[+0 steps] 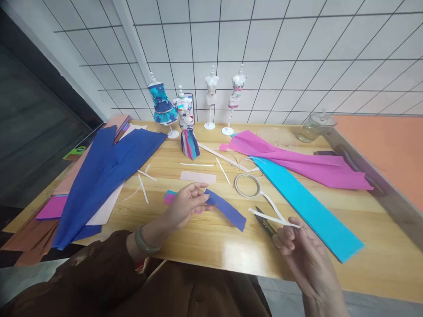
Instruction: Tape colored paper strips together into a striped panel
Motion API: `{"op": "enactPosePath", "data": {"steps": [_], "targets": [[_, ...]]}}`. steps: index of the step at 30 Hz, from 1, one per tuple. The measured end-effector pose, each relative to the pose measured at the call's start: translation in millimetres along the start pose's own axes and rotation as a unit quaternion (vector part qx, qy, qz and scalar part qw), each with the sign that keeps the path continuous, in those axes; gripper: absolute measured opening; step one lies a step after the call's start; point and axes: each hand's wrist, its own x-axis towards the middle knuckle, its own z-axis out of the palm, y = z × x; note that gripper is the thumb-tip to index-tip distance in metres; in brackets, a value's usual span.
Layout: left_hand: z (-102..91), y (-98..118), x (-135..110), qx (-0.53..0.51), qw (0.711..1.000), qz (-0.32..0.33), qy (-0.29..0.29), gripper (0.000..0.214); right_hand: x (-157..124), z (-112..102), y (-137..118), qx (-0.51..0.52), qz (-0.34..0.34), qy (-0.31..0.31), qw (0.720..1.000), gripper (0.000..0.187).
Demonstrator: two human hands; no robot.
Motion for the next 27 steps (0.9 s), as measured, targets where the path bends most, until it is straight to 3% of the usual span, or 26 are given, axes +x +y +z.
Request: {"op": "enactPosePath", "data": {"steps": [3,6,14,20,24,27], "targets": [[-16.7,-18,10,0.041,0.997,-0.006,0.072,0.038,3,3,7,0.003,0.012,-0.008,1.000,0.024],[-26.6,-22,15,0.102,0.992,-0.010,0.075,0.040,6,10,12,0.003,0.026,-0.010,1.000,0.025],[-53.3,-13,11,0.206,0.975,0.053,0.059,0.049,10,16,18,0.008,0.037,-0.002,0.999,0.028],[-82.9,2,4,0.249,0.961,0.062,0.099,0.043,10,10,23,-0.005,0.050,0.018,0.999,0.030],[-74.6,12,-10,0.225,0.963,0.103,0.102,0.036,9,18,24,-0.031,0.053,0.007,0.998,0.027],[-51.9,12,-24,0.180,0.983,0.040,-0.006,0.032,9,27,23,-0.064,0.038,-0.011,0.997,0.027]]}}
